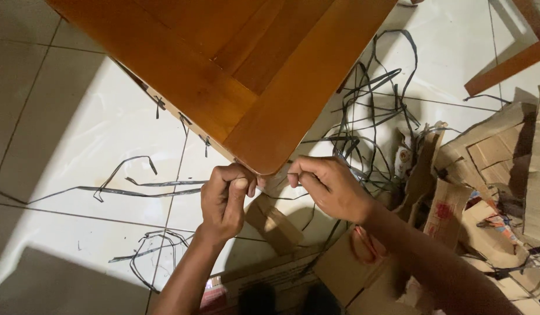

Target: Wrapping wooden chair legs with cardboard and securing them with plastic ties

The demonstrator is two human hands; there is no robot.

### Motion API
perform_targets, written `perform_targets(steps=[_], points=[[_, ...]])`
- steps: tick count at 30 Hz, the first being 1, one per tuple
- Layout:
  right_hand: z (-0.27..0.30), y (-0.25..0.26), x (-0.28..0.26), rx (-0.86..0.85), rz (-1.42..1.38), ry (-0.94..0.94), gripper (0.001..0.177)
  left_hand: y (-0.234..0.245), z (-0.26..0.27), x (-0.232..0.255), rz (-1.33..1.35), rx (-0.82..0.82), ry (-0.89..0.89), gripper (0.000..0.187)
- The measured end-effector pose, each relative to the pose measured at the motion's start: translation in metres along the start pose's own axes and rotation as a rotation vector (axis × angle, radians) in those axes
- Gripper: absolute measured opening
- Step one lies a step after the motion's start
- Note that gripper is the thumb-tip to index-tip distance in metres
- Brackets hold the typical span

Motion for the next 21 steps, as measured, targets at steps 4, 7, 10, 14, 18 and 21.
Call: perform_targets(steps=[4,7,10,14,18,21], points=[[0.012,0.006,-0.002,0.052,0.134,0.14,0.019,-0.002,0.007,-0.004,-0.002,0.03,-0.008,0.024],[0.018,0.006,-0.001,0.055,0.098,0.214,0.021,-0.002,0.008,-0.005,-0.02,0.025,-0.001,0.024],[0.022,-0.001,0.0,0.029,-0.09,0.223,0.031,-0.003,0.009,-0.004,-0.021,0.032,0.004,0.023],[0.024,-0.015,0.03,0.008,-0.484,0.274,0.041,-0.003,0.013,-0.007,0.012,0.042,0.007,0.024],[0.022,-0.03,0.029,0.127,-0.295,0.191,0.03,-0.005,0.013,-0.002,-0.002,0.043,0.015,0.024],[0.023,-0.039,0.019,0.211,-0.217,0.18,0.019,-0.005,0.014,-0.004,0.001,0.055,0.019,0.025]])
Point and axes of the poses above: each hand's wrist, its own z-axis away from the middle knuckle, its own y-axis out of the back of the hand, x = y × z, the point moved 1 cm from there along -z, towards the middle knuckle, and after that the axes turned 1 degree about x, right-handed, at the moved point
